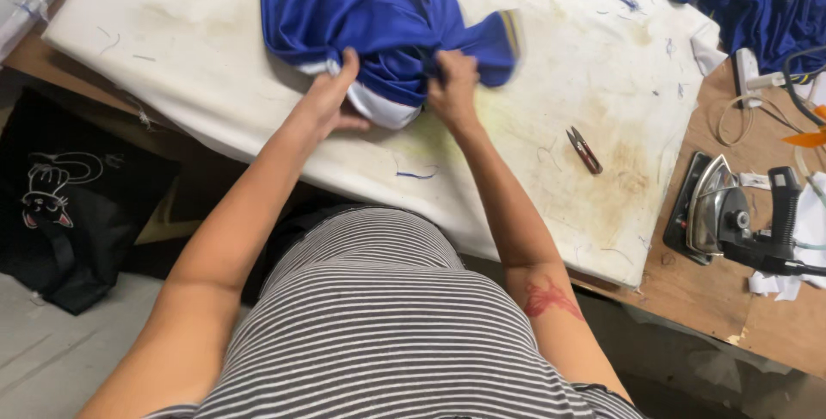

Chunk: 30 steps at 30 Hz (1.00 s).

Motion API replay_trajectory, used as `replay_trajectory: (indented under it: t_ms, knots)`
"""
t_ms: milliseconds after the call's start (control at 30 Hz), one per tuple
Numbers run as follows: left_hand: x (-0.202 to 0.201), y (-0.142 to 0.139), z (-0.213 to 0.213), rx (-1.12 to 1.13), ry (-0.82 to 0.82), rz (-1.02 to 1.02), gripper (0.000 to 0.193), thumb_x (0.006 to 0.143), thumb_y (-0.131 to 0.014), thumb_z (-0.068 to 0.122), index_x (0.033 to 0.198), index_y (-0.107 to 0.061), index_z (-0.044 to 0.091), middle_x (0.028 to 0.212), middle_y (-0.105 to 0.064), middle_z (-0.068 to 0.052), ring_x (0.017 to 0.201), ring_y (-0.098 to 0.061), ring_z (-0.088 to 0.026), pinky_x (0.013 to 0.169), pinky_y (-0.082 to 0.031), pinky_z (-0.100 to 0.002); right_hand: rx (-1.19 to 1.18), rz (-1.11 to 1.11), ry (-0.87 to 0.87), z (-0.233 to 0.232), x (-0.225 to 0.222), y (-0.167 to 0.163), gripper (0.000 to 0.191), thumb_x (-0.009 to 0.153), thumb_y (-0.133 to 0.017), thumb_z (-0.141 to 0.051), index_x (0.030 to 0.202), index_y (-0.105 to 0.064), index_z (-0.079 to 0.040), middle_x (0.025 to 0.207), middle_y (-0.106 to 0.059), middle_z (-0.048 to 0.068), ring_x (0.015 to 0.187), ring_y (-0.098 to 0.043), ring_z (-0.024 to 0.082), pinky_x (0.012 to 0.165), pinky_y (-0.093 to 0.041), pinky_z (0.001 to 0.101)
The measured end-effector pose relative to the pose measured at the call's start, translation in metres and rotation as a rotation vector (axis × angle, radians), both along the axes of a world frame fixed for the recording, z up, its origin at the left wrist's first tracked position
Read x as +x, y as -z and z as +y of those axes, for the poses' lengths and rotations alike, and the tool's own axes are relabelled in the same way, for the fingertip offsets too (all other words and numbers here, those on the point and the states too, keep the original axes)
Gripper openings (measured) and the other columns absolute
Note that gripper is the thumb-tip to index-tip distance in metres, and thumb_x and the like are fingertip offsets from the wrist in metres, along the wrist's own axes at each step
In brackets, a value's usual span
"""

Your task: The person folds a blue athletic shirt, places it into a clear plastic bag, and sets it aside. Then the person uses a small pair of scissors to trim loose threads from the collar and sleeve edges of a white athletic shirt with blue trim.

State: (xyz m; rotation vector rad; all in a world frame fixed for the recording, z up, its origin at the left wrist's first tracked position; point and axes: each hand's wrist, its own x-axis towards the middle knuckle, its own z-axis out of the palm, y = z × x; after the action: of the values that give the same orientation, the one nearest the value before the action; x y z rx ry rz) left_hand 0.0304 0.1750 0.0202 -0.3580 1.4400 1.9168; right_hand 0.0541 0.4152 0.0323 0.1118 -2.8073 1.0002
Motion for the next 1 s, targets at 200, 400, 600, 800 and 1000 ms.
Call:
replay_trajectory:
  t_ms: [200, 400, 600, 800, 1000]
  knots:
    - [-0.099, -0.008, -0.041, -0.226, -0.427, 0.478, 0.020, 0.105, -0.062, 0.024, 0.110, -0.060, 0.005, 0.081, -0.054, -0.002, 0.068, -0.045, -0.015, 0.059, -0.039, -0.035, -0.767, -0.058, 0.013, 0.061, 0.019, -0.097, 0.007, 0.106, -0.066, -0.014, 0.103, -0.069, -0.008, 0.080, -0.057, -0.008, 0.068, -0.047, 0.002, 0.059, -0.037, 0.0203]
    - [-0.095, -0.082, -0.149, -0.235, -0.449, 0.592, 0.020, 0.106, -0.061, 0.023, 0.113, -0.060, 0.004, 0.085, -0.055, -0.004, 0.072, -0.048, -0.016, 0.063, -0.040, -0.035, -0.817, 0.035, 0.085, 0.190, 0.052, -0.188, 0.021, 0.113, -0.062, -0.010, 0.092, -0.060, -0.007, 0.085, -0.059, -0.002, 0.074, -0.049, 0.005, 0.069, -0.039, 0.0213]
    - [0.015, -0.071, 0.015, 0.315, 0.119, 0.655, 0.020, 0.106, -0.060, 0.022, 0.116, -0.059, 0.004, 0.089, -0.056, -0.006, 0.076, -0.050, -0.018, 0.066, -0.041, -0.036, 0.287, 0.542, 0.019, 0.133, 0.044, -0.156, 0.014, 0.098, -0.071, 0.001, 0.110, -0.067, 0.008, 0.103, -0.059, 0.016, 0.089, -0.060, 0.032, 0.076, -0.050, 0.0340]
    - [0.002, -0.094, 0.024, 0.560, 0.154, 0.568, 0.021, 0.107, -0.059, 0.020, 0.119, -0.059, 0.003, 0.093, -0.058, -0.007, 0.079, -0.052, -0.019, 0.069, -0.042, -0.036, -0.878, 0.073, 0.090, 0.059, 0.085, -0.112, 0.006, 0.110, -0.064, -0.002, 0.109, -0.068, 0.003, 0.108, -0.063, 0.009, 0.091, -0.064, 0.027, 0.080, -0.054, 0.0320]
    - [0.081, -0.041, 0.060, 0.471, 0.155, 0.392, 0.022, 0.107, -0.058, 0.019, 0.122, -0.058, 0.002, 0.097, -0.059, -0.009, 0.083, -0.054, -0.021, 0.072, -0.044, -0.037, -1.228, -0.348, -0.073, -0.050, 0.039, -0.020, 0.007, 0.106, -0.066, -0.002, 0.112, -0.068, 0.001, 0.105, -0.065, 0.009, 0.087, -0.063, 0.025, 0.075, -0.053, 0.0318]
